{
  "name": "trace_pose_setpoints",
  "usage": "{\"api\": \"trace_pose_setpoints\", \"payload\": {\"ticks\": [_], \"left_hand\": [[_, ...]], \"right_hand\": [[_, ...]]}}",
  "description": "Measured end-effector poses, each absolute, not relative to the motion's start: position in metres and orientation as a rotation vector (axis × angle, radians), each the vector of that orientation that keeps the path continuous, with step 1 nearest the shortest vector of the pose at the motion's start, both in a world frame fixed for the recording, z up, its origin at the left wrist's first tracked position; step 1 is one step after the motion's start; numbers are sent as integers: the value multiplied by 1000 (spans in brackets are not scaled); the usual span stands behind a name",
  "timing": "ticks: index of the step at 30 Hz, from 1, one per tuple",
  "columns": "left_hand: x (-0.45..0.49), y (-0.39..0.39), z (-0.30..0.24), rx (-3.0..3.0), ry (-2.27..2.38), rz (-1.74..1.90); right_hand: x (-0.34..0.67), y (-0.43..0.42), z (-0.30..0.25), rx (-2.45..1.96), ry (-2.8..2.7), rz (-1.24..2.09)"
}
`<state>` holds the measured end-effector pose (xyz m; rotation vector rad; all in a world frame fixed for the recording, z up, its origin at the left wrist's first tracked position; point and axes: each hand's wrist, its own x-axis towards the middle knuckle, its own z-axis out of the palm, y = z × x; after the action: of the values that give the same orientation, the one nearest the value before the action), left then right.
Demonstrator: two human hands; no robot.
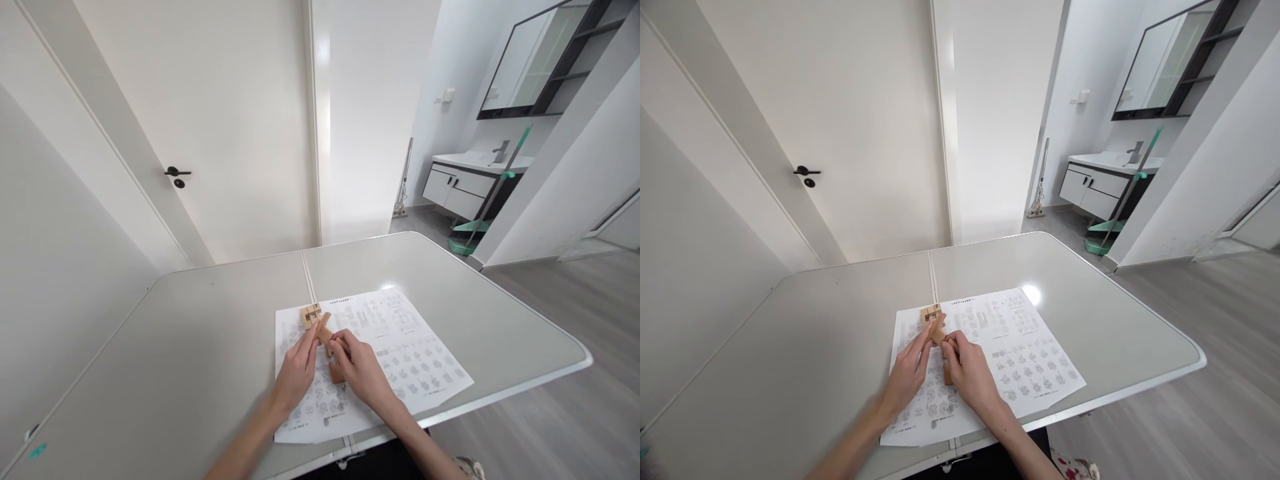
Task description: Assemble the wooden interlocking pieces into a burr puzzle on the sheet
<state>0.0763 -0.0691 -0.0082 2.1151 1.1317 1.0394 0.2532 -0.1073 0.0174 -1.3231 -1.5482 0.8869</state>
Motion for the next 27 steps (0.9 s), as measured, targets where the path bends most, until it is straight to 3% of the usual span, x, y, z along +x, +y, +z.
{"api": "trace_pose_setpoints", "payload": {"ticks": [10, 27], "left_hand": [[73, -67, 3, 2142, 1233, 1226], [82, -74, 7, 2141, 1043, 1207]], "right_hand": [[253, -114, 27, -1078, -1428, 1237], [241, -115, 29, -1140, -1414, 1089]]}}
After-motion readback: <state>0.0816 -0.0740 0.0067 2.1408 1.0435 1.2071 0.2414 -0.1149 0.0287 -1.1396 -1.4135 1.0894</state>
